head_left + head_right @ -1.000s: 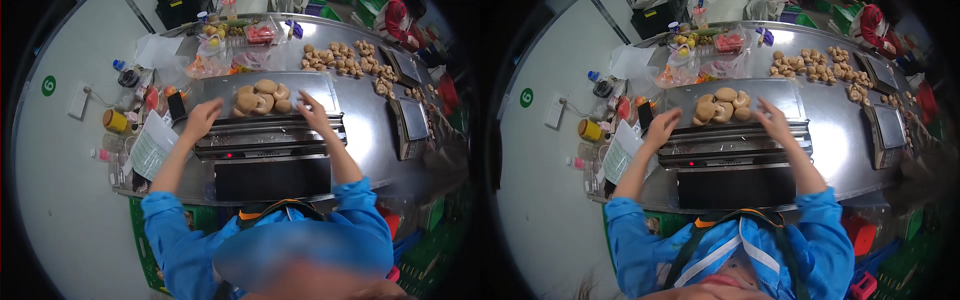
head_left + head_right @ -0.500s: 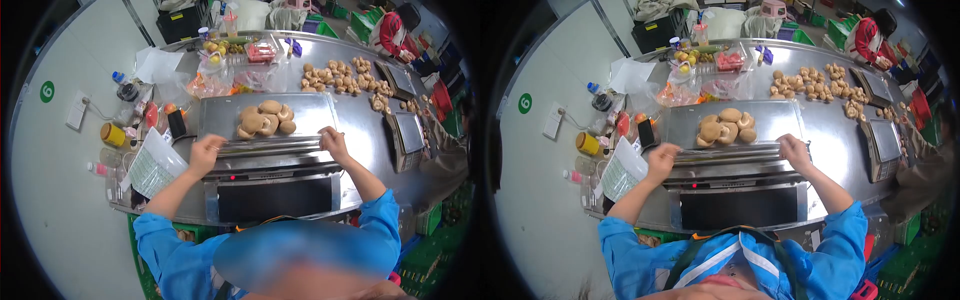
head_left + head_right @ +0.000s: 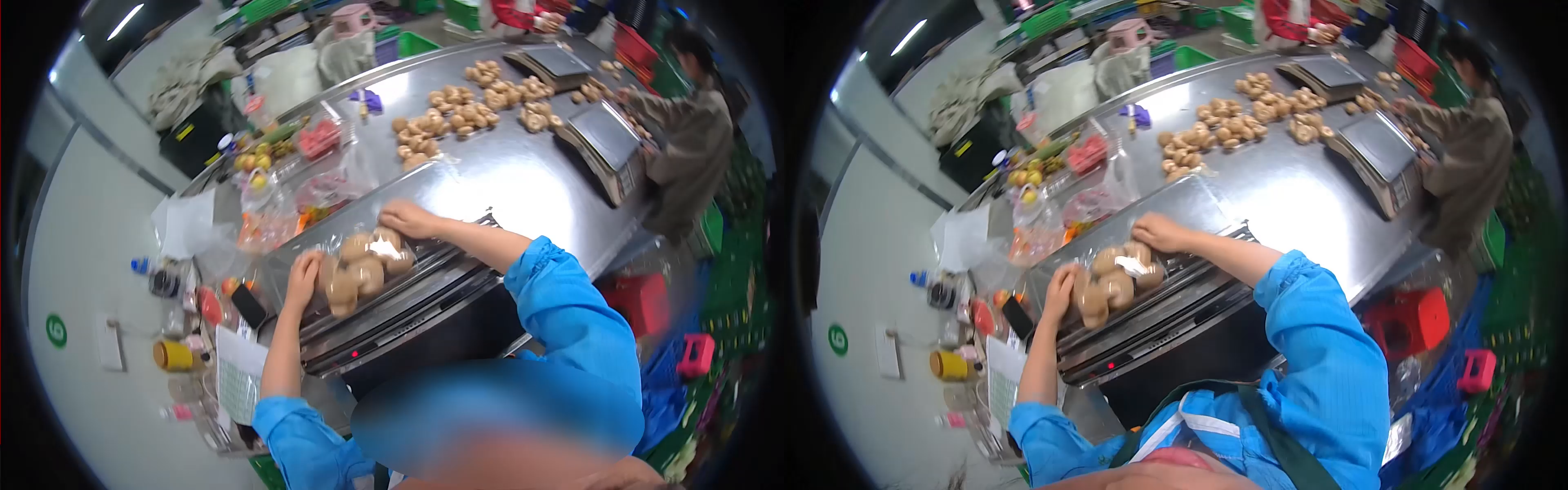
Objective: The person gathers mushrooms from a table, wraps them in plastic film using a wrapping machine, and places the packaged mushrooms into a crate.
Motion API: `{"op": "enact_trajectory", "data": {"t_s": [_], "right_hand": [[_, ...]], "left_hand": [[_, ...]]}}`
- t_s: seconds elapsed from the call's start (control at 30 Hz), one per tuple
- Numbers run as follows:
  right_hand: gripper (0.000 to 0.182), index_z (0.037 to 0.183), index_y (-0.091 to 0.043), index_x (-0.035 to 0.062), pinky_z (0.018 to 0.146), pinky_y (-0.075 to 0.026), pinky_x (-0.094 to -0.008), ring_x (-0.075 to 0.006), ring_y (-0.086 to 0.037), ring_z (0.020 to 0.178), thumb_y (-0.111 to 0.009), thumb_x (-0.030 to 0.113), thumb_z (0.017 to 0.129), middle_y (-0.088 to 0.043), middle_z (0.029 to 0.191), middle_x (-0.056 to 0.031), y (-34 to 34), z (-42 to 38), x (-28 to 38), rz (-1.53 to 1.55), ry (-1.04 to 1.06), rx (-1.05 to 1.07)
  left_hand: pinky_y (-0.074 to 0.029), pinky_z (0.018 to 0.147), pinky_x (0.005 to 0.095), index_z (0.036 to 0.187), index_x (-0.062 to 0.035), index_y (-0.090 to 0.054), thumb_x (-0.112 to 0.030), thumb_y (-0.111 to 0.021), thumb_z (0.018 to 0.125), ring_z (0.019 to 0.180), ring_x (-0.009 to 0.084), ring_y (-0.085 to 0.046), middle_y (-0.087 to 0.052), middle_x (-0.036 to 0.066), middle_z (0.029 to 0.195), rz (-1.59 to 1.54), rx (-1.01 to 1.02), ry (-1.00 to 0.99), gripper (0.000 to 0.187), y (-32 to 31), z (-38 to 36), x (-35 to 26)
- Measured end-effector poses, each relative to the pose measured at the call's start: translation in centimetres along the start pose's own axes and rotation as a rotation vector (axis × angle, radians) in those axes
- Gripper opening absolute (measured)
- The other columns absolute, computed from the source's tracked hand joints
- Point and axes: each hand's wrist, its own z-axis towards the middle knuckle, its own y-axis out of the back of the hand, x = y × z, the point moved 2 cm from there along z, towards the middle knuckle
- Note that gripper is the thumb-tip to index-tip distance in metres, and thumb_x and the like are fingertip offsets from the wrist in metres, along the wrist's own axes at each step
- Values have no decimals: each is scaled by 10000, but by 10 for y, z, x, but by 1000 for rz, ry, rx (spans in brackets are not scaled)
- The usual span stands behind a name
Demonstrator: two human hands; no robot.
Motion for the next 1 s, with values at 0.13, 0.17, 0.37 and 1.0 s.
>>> {"op": "enact_trajectory", "data": {"t_s": [0.13,0.17,0.37,1.0], "right_hand": [[357,985,-562,11,742,-447,-373,-349,-586,853,-403,327,936,-610,898,-199,3,-58,41,148,-157,72],[360,972,-563,8,730,-448,-374,-348,-590,846,-403,328,936,-611,881,-200,-1,-69,39,123,-117,52],[361,866,-573,-7,640,-424,-350,-207,-500,639,-421,314,932,-584,728,-158,13,-129,94,351,-257,140],[283,737,-608,66,462,-391,-253,-87,-495,516,-497,271,898,-567,659,-5,-141,-413,12,1201,-1282,303]], "left_hand": [[-400,834,281,1064,57,-545,-255,-376,952,952,148,-519,-594,84,971,-259,92,176,373,-7,-57,-31],[-400,834,281,1064,57,-545,-255,-376,952,952,148,-519,-594,84,971,-264,103,174,373,-10,-65,-32],[-406,645,268,874,10,-612,-296,-393,943,716,105,-505,-589,38,769,-333,33,341,383,-21,-138,-91],[-484,742,321,1047,-15,-590,-360,-433,928,946,234,-590,-611,159,995,-277,199,359,398,-187,-360,-45]]}}
